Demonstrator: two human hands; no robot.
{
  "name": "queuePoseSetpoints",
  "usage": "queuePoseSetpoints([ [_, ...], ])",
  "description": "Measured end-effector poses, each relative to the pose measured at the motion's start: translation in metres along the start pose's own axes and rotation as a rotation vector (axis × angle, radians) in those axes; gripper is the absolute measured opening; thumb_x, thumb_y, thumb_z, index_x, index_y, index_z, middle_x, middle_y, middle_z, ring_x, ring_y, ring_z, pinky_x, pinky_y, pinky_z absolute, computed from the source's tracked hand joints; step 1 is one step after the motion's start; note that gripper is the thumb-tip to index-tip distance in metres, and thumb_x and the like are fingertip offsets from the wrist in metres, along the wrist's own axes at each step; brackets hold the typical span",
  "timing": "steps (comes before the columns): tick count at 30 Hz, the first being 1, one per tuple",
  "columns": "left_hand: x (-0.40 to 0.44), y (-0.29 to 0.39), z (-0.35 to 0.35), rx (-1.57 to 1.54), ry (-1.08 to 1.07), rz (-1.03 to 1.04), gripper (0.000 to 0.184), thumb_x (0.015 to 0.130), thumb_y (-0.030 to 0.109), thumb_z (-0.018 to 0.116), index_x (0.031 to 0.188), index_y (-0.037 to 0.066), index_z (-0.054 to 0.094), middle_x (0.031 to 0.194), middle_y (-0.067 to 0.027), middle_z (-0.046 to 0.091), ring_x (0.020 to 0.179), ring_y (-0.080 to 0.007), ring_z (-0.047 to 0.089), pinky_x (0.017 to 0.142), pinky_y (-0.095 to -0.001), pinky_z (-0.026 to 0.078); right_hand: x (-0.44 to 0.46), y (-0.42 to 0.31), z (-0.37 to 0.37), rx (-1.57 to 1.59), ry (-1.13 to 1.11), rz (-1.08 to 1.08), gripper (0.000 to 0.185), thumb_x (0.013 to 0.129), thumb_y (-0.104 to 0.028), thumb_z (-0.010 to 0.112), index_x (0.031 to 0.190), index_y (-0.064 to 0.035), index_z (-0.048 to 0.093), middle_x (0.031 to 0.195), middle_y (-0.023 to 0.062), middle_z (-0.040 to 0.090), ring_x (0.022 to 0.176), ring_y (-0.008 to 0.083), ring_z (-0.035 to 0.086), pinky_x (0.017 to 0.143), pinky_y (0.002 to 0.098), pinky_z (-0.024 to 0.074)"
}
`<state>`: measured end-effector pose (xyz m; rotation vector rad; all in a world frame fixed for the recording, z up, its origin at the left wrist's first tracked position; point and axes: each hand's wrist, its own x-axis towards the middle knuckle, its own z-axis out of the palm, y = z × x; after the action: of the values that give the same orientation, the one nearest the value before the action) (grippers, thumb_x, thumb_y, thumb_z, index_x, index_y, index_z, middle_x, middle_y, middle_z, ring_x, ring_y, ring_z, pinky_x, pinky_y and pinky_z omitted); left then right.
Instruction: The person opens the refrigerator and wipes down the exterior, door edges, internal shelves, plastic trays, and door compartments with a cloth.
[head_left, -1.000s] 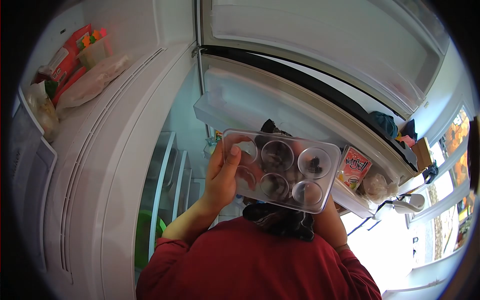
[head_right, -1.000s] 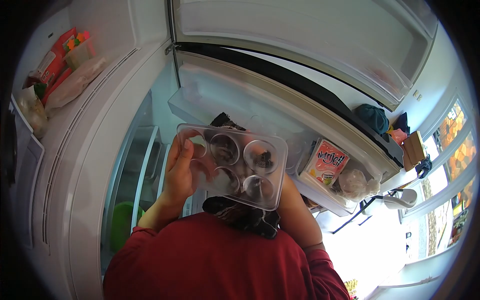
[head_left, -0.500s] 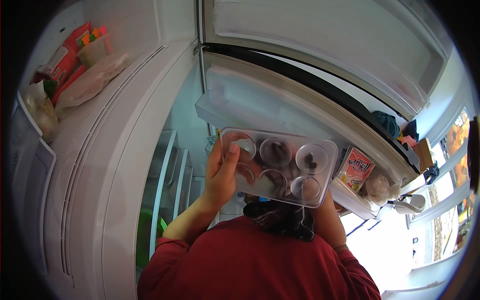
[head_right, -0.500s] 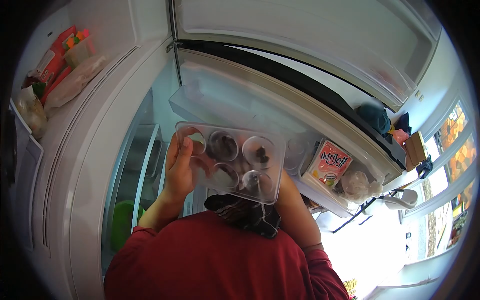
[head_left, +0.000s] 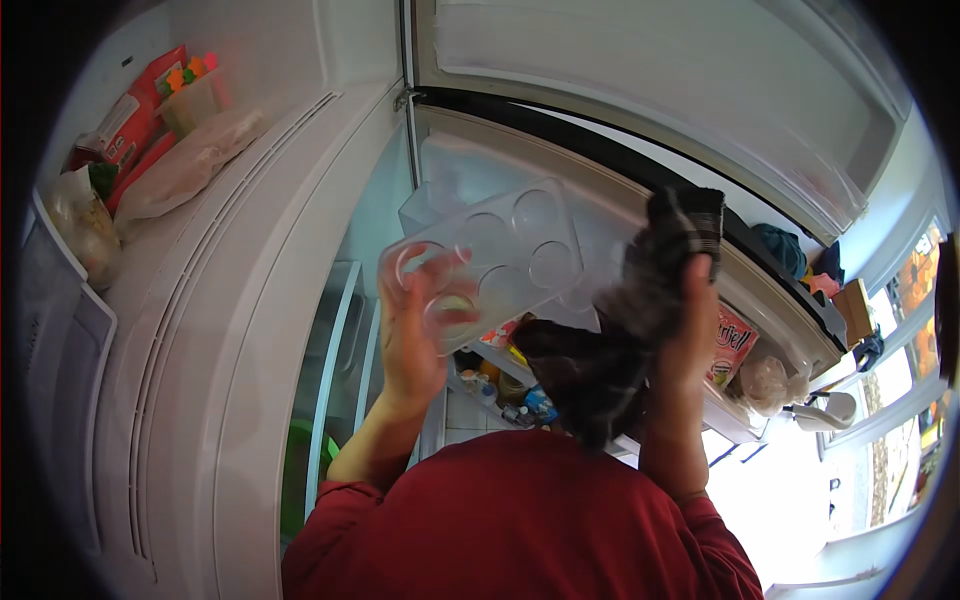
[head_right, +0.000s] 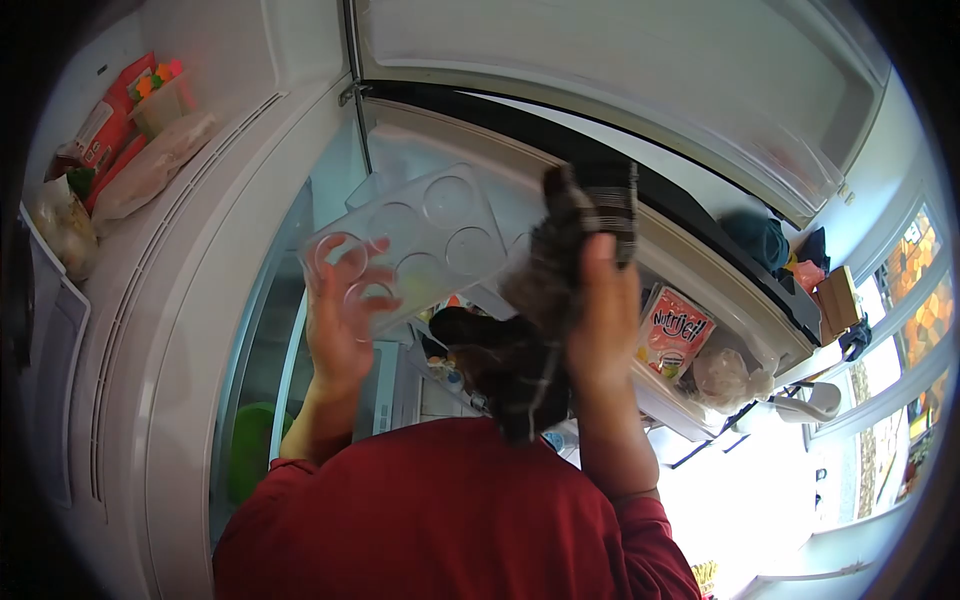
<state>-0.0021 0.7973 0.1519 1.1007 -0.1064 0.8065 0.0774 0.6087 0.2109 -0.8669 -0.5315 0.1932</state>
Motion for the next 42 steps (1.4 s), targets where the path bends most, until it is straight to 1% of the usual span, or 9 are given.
queuePoseSetpoints([
  [2, -0.009, -0.004, 0.010, -0.055, 0.007, -0.024, 0.042, 0.096, 0.040, 0.037, 0.126, 0.010, 0.033, 0.104, -0.0115, 0.050, 0.097, -0.0205, 0.054, 0.070, -0.0308, 0.049, 0.008, 0.021, 0.000, -0.863, -0.018, -0.398, 0.027, 0.091, -0.021, 0.050, 0.110, -0.0013, 0.052, 0.118, 0.0161, 0.052, 0.103, 0.0297, 0.050, 0.094, 0.0381, 0.0359],
  [5, -0.020, -0.014, 0.007, -0.068, -0.072, -0.025, 0.051, 0.093, 0.049, 0.038, 0.125, 0.009, 0.037, 0.133, -0.0172, 0.041, 0.114, -0.0268, 0.049, 0.089, -0.0374, 0.045, 0.001, 0.048, 0.027, -1.292, -0.276, -0.699, 0.056, 0.077, -0.020, 0.062, 0.130, -0.0139, 0.049, 0.139, 0.0138, 0.035, 0.132, 0.0373, 0.024, 0.105, 0.0522, 0.0194],
  [7, -0.017, -0.014, -0.001, 0.307, -0.126, 0.337, 0.050, 0.094, 0.047, 0.034, 0.131, 0.014, 0.031, 0.140, -0.0188, 0.033, 0.120, -0.0306, 0.045, 0.095, -0.0428, 0.042, -0.016, 0.061, 0.038, -1.273, -0.349, -0.703, 0.055, 0.075, -0.023, 0.064, 0.128, -0.0181, 0.051, 0.141, 0.0105, 0.034, 0.135, 0.0361, 0.020, 0.105, 0.0556, 0.0163],
  [12, -0.011, 0.008, 0.004, -0.210, -0.180, 0.247, 0.054, 0.094, 0.053, 0.023, 0.130, 0.014, 0.029, 0.140, -0.0252, 0.029, 0.120, -0.0384, 0.043, 0.098, -0.0468, 0.040, -0.029, 0.072, 0.032, -1.358, -0.690, -0.870, 0.058, 0.068, -0.016, 0.063, 0.125, -0.0217, 0.055, 0.142, 0.0062, 0.035, 0.135, 0.0323, 0.024, 0.106, 0.0541, 0.0155],
  [19, -0.004, 0.007, 0.012, -0.085, -0.118, 0.241, 0.052, 0.095, 0.050, 0.029, 0.125, 0.008, 0.024, 0.133, -0.0283, 0.038, 0.116, -0.0392, 0.047, 0.093, -0.0441, 0.043, -0.010, 0.063, 0.018, -1.408, -0.356, -0.852, 0.058, 0.064, -0.005, 0.059, 0.120, -0.0199, 0.059, 0.139, 0.0048, 0.039, 0.132, 0.0331, 0.029, 0.104, 0.0533, 0.0186],
  [24, 0.036, 0.007, 0.002, -0.019, -0.144, 0.047, 0.040, 0.095, 0.039, 0.040, 0.119, 0.008, 0.036, 0.123, -0.0204, 0.049, 0.104, -0.0305, 0.055, 0.078, -0.0406, 0.050, -0.017, 0.057, 0.000, -1.204, -0.825, -0.735, 0.061, 0.058, -0.002, 0.063, 0.118, -0.0106, 0.059, 0.131, 0.0097, 0.046, 0.126, 0.0337, 0.039, 0.103, 0.0512, 0.0284],
  [29, 0.103, 0.008, -0.023, 0.261, 0.003, -0.125, 0.029, 0.092, 0.029, 0.047, 0.108, 0.006, 0.054, 0.110, -0.0097, 0.057, 0.080, -0.0178, 0.057, 0.061, -0.0339, 0.051, -0.024, 0.020, -0.034, -0.839, -0.262, -0.707, 0.040, 0.081, -0.012, 0.055, 0.120, -0.0027, 0.052, 0.120, 0.0202, 0.052, 0.108, 0.0312, 0.054, 0.094, 0.0377, 0.0408],
  [31, 0.122, 0.006, -0.034, 0.375, -0.177, -0.258, 0.027, 0.091, 0.027, 0.050, 0.103, 0.005, 0.059, 0.100, -0.0055, 0.058, 0.071, -0.0141, 0.053, 0.061, -0.0325, 0.051, -0.026, 0.010, -0.046, -0.569, -0.065, -0.694, 0.038, 0.091, -0.018, 0.047, 0.124, 0.0007, 0.045, 0.116, 0.0202, 0.055, 0.104, 0.0268, 0.056, 0.091, 0.0348, 0.0425],
  [42, 0.178, -0.035, -0.048, 0.791, -0.257, -0.392, 0.024, 0.085, 0.015, 0.054, 0.102, -0.003, 0.056, 0.070, -0.0088, 0.056, 0.054, -0.0169, 0.057, 0.050, -0.0302, 0.050, -0.020, -0.079, -0.068, -1.058, 0.093, -0.900, 0.044, 0.089, -0.005, 0.046, 0.130, 0.0015, 0.030, 0.122, 0.0186, 0.043, 0.104, 0.0232, 0.052, 0.092, 0.0319, 0.0395],
])
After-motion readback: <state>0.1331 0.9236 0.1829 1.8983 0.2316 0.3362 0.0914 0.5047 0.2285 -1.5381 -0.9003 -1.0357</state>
